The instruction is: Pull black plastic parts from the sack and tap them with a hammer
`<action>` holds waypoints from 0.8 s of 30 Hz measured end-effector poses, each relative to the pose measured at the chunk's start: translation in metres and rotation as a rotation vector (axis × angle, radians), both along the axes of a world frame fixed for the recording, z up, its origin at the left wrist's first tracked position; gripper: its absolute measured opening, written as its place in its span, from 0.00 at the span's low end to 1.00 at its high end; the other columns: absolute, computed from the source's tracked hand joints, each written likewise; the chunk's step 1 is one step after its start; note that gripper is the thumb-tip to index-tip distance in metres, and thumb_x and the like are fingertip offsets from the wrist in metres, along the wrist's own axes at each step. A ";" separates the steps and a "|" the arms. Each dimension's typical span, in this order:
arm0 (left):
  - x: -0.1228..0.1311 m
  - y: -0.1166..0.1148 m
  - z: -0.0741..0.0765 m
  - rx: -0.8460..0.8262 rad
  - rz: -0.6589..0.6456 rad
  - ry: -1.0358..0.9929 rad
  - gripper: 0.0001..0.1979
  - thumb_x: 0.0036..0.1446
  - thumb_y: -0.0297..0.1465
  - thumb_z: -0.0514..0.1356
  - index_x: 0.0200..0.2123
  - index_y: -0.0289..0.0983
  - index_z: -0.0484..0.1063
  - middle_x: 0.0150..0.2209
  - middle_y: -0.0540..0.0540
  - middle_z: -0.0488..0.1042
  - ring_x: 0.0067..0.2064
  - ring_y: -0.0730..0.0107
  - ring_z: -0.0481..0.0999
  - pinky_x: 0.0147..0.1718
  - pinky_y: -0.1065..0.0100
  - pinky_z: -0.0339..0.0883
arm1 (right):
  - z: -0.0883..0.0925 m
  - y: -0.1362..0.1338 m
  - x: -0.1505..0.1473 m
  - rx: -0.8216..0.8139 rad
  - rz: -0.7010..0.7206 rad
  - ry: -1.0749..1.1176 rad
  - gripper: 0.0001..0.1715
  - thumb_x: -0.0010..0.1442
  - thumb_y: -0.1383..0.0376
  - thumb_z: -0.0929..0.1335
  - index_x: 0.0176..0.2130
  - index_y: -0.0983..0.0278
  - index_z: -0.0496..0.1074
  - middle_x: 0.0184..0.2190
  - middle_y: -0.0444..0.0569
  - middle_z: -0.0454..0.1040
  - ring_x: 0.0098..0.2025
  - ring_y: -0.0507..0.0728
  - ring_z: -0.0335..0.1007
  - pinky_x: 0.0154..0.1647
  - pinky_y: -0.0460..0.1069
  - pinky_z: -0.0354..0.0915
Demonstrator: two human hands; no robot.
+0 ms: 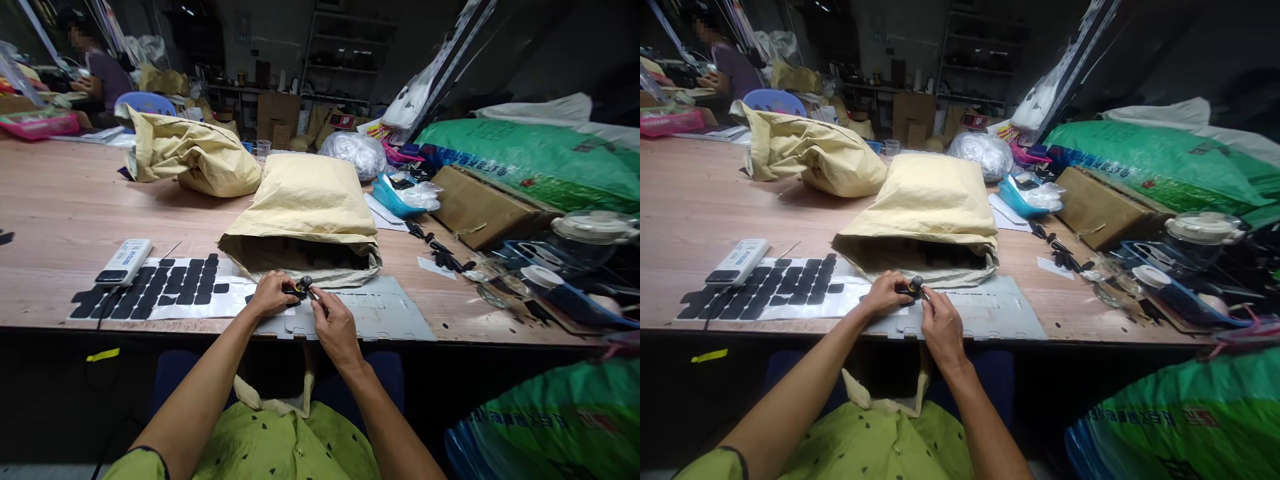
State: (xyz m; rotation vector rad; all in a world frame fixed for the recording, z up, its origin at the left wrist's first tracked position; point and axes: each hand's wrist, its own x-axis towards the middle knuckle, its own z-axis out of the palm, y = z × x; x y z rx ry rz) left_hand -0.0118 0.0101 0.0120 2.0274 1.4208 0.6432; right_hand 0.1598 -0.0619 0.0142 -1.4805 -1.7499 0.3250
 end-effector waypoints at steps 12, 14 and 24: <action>0.003 -0.001 0.002 -0.023 0.035 0.004 0.10 0.46 0.31 0.71 0.35 0.41 0.82 0.36 0.49 0.78 0.42 0.61 0.72 0.41 0.65 0.63 | 0.006 -0.002 -0.003 -0.002 -0.023 -0.154 0.21 0.66 0.67 0.60 0.54 0.62 0.74 0.40 0.51 0.76 0.42 0.56 0.73 0.45 0.49 0.67; 0.003 -0.001 0.002 -0.023 0.039 -0.007 0.10 0.46 0.31 0.71 0.36 0.42 0.82 0.37 0.49 0.79 0.42 0.61 0.72 0.42 0.64 0.63 | 0.009 -0.001 0.000 0.046 -0.043 -0.105 0.21 0.67 0.66 0.60 0.54 0.62 0.74 0.41 0.52 0.76 0.44 0.56 0.73 0.47 0.49 0.67; 0.004 -0.002 0.000 -0.008 0.068 -0.011 0.10 0.46 0.31 0.70 0.35 0.43 0.83 0.36 0.50 0.79 0.42 0.62 0.72 0.42 0.65 0.64 | -0.001 0.003 0.015 0.030 -0.050 -0.088 0.21 0.65 0.65 0.61 0.54 0.61 0.74 0.44 0.51 0.77 0.45 0.57 0.73 0.48 0.50 0.68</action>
